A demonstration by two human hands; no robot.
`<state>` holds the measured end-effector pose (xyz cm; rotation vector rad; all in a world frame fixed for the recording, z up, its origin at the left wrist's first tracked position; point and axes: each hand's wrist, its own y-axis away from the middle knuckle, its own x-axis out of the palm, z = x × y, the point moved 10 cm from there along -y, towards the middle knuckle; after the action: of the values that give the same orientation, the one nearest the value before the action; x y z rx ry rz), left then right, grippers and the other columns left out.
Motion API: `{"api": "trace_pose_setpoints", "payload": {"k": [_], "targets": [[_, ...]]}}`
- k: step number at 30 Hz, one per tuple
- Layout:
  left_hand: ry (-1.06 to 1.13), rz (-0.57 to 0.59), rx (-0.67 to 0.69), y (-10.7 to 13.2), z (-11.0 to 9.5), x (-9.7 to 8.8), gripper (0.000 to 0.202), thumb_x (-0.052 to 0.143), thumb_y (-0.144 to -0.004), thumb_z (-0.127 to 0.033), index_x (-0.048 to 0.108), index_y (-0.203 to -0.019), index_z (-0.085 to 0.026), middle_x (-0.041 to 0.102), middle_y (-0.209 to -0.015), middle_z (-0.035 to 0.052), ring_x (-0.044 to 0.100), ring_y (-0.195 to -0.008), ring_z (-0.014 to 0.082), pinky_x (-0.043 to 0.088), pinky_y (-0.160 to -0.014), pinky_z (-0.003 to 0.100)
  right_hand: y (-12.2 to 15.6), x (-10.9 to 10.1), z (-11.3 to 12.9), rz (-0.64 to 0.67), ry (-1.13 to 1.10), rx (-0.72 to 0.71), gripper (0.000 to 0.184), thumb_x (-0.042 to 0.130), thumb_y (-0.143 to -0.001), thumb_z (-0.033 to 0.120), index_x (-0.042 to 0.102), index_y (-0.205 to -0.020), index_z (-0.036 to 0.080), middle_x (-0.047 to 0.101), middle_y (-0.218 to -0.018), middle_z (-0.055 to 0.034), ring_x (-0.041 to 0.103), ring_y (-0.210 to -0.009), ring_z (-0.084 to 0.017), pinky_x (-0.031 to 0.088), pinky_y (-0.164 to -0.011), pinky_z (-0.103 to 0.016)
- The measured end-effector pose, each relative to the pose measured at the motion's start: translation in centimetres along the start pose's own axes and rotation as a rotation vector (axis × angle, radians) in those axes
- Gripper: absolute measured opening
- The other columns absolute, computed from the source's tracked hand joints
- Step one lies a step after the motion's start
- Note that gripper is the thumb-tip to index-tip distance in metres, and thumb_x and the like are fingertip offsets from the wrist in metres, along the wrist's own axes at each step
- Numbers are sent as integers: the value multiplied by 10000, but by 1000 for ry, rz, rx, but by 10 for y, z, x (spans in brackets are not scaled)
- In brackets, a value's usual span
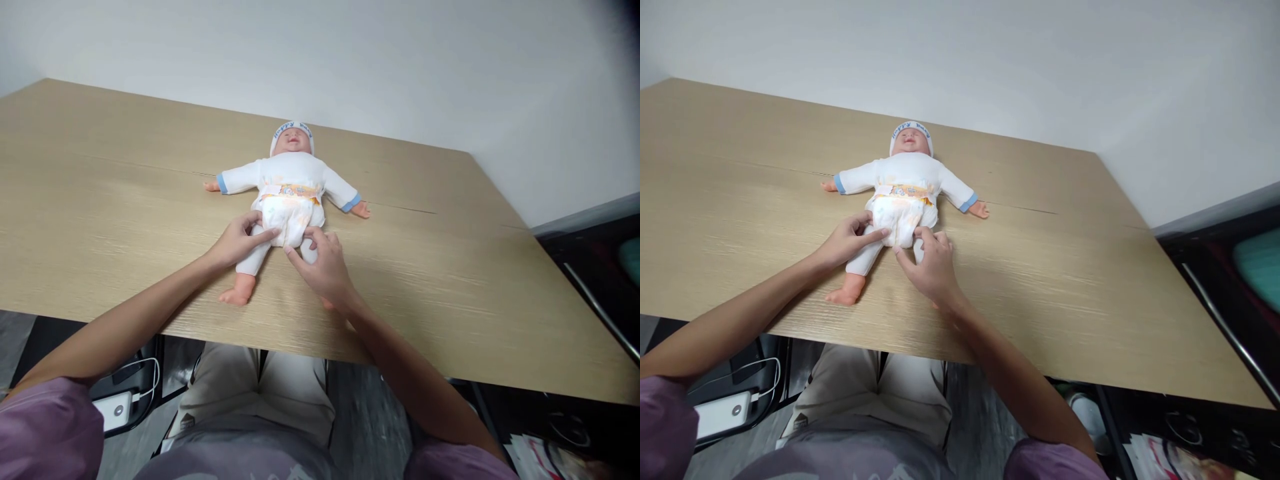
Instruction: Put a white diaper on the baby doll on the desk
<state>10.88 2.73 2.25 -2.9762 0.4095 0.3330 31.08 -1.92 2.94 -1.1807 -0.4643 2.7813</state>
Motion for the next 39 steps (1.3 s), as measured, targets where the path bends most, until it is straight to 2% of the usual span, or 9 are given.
{"api": "trace_pose_setpoints", "payload": {"k": [6,10,16,20,23,26,32,36,39], "targets": [[-208,5,87,1,-9,-2,405,833,-972,-598,754,-933,-202,701,-907,26,619,-870,224,502,-828,380,-5,-12,-7,-54,-165,67,281,761,-1006,481,680,-1163,263,849,-1103,-87,692,-945,-289,565,-976,-481],[-235,16,80,-1,-5,-2,452,828,-973,-610,670,-815,-217,603,-810,4,549,-786,201,454,-763,375,-5,-17,-5,-62,-99,44,239,761,-1022,491,740,-1109,269,868,-1032,-67,671,-900,-291,556,-943,-478],[-137,34,60,-3,-1,-1,392,839,-969,-597,775,-1014,-213,763,-988,60,685,-938,271,566,-867,427,-9,-10,2,-6,-29,-24,306,736,-1076,544,789,-947,272,852,-1004,-73,655,-975,-321,518,-937,-478],[-123,16,78,1,-4,2,401,821,-994,-581,781,-1133,-207,809,-1122,81,726,-1043,284,584,-970,439,-13,-4,2,25,-42,-42,314,715,-1093,527,791,-933,268,856,-1047,-71,661,-1016,-323,502,-967,-475],[-161,-35,117,4,-9,3,397,822,-1000,-579,782,-1131,-206,814,-1121,76,727,-1048,278,580,-990,431,-15,-1,-2,33,-76,-29,263,729,-1081,492,809,-969,268,862,-1071,-61,673,-1037,-319,503,-982,-468],[-185,-17,147,3,-11,6,399,823,-1007,-595,816,-1095,-206,819,-1113,72,721,-1050,279,568,-1001,437,-18,1,-7,50,-118,-7,255,729,-1067,481,814,-967,262,862,-1075,-61,688,-1057,-315,510,-1002,-468],[94,81,-11,-6,8,7,487,874,-962,-665,862,-1073,-191,831,-1109,84,712,-1031,258,543,-934,389,-21,4,-12,97,-390,73,341,768,-1011,570,818,-956,237,853,-1030,-57,732,-1028,-301,562,-1005,-454],[299,60,-99,-5,16,8,534,926,-915,-674,864,-1120,-185,851,-1146,92,736,-1051,255,546,-926,361,-19,7,-12,129,-621,166,388,830,-964,606,827,-1062,231,874,-1129,-76,766,-1130,-319,588,-1073,-462],[405,23,-143,-3,20,8,539,959,-892,-636,843,-1146,-174,861,-1159,94,758,-1033,250,560,-915,354,-17,7,-13,129,-684,198,394,842,-958,619,807,-1056,238,867,-1151,-81,768,-1148,-316,587,-1084,-461]]}}
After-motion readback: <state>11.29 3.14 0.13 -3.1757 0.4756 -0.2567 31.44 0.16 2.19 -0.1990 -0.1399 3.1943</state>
